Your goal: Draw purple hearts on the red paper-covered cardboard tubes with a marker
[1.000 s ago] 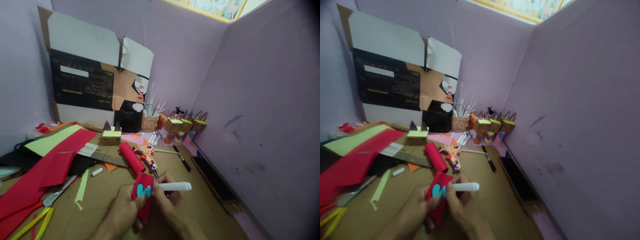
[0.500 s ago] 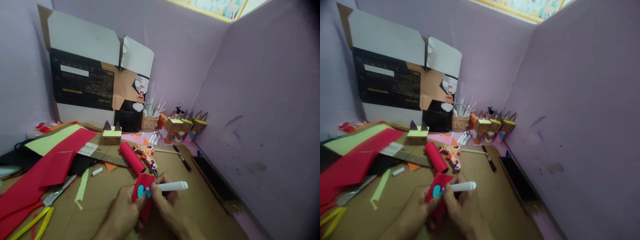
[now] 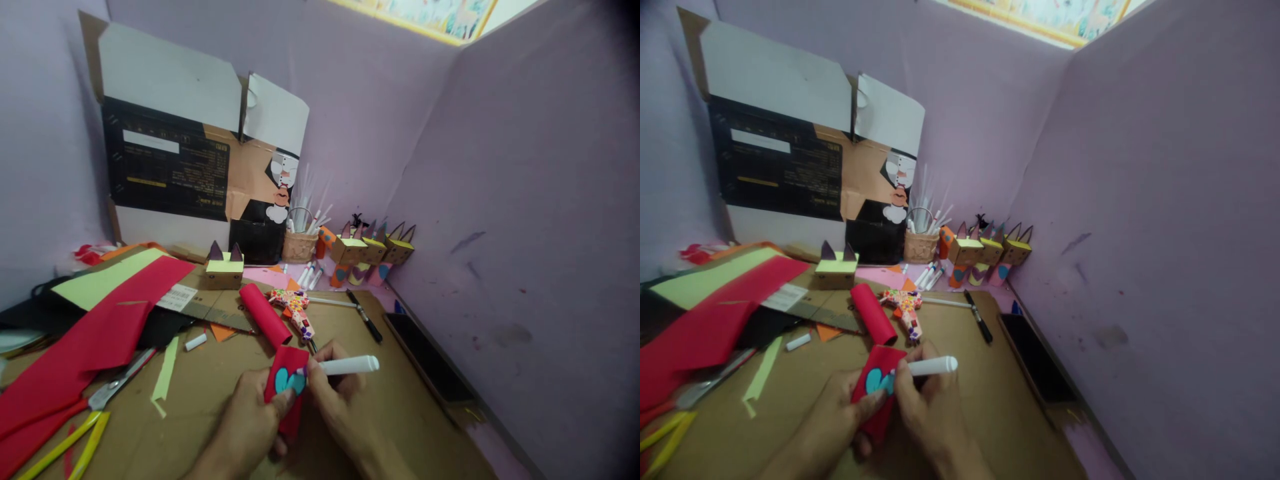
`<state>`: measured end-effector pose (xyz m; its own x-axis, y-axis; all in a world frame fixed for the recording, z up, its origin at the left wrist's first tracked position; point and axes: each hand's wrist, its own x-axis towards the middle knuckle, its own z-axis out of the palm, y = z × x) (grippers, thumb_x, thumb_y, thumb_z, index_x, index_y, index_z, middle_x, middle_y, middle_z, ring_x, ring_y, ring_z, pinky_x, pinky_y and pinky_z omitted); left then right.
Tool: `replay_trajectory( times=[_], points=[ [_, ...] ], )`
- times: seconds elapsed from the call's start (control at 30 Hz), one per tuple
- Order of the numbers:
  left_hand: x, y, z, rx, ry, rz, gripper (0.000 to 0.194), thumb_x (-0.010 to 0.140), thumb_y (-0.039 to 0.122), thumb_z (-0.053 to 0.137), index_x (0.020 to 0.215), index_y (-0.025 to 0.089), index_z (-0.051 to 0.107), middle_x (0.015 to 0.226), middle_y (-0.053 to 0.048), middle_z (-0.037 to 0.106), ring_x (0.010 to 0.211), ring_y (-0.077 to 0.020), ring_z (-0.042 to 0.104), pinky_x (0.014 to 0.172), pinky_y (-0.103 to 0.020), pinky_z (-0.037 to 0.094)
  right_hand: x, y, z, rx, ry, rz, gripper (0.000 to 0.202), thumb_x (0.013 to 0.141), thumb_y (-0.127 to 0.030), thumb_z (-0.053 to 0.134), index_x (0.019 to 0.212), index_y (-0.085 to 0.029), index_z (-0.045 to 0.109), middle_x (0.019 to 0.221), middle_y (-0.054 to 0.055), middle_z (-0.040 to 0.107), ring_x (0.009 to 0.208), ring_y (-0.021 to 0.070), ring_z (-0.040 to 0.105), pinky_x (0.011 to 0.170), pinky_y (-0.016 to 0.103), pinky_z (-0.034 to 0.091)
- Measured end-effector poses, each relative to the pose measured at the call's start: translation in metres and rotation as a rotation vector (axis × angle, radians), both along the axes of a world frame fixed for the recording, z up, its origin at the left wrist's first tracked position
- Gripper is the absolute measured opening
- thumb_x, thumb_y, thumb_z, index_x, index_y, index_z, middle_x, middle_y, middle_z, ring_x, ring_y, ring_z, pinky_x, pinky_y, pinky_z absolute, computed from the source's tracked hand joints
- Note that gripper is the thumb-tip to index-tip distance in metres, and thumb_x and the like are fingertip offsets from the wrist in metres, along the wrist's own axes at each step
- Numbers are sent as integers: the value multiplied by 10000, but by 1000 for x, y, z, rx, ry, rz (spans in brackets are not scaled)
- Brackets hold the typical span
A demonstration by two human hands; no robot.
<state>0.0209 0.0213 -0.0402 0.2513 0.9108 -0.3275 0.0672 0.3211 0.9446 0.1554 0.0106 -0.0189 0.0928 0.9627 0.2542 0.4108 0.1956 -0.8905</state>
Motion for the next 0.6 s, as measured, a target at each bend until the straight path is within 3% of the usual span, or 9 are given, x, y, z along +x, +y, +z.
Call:
replay_trajectory(
  times=[0.27,0.6],
  points=[
    [1,0,-4,34,33,15,383,602,517,627,663,147,547,408,34,507,278,-93,448,280,-180,342,2,2,0,41,-22,-40,166,813,-264,499,668,-184,487,519,-45,480,459,92,443,438,193,331],
    [2,3,3,14,25,-3,395,584,516,626,688,141,557,424,49,471,282,-91,433,281,-190,347,4,1,3,61,-54,-55,189,812,-284,486,652,-185,477,505,-49,460,453,89,422,431,193,304]
  ],
)
